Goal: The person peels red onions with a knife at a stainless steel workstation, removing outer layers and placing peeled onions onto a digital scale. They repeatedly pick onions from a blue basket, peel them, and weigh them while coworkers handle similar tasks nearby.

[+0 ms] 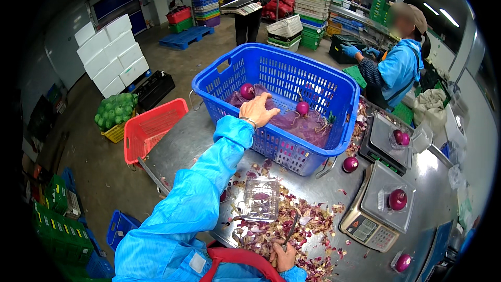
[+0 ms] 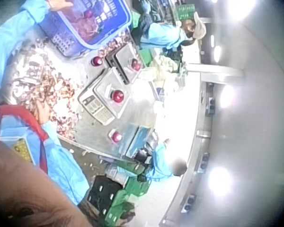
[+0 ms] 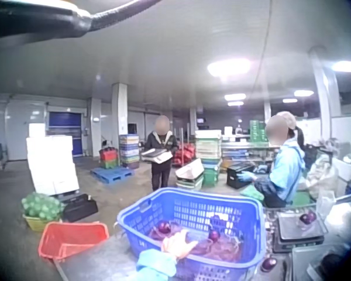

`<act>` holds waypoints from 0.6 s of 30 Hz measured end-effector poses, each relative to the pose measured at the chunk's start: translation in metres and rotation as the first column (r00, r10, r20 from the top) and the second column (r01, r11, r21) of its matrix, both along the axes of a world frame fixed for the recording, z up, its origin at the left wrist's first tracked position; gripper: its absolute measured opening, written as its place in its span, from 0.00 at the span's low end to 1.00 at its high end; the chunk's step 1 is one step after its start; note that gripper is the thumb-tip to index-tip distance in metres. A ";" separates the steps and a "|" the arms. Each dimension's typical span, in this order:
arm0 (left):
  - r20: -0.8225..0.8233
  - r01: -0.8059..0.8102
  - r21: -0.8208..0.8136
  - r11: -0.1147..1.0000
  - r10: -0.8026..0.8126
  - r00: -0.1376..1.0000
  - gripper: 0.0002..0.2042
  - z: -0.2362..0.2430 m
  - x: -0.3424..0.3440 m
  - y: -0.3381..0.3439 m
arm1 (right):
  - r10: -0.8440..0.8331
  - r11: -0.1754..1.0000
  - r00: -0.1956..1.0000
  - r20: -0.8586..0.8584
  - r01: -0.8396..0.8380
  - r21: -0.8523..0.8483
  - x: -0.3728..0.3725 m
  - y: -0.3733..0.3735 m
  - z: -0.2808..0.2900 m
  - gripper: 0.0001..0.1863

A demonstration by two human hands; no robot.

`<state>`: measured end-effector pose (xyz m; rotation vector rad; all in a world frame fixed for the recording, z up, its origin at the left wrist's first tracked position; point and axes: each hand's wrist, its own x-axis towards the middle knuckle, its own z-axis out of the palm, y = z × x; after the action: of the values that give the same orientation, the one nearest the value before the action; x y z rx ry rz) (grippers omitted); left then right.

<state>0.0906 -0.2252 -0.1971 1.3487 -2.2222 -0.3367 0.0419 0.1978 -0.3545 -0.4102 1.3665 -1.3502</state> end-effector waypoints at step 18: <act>0.020 -0.011 0.014 1.000 0.011 1.000 0.28 -0.001 -0.001 -0.003 | -0.021 1.000 0.998 0.062 0.021 0.003 0.001 -0.004 0.004 0.11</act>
<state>0.0896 -0.2282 -0.1984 1.3764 -2.2322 -0.3365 0.0433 0.1942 -0.3508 -0.3505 1.3249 -1.3673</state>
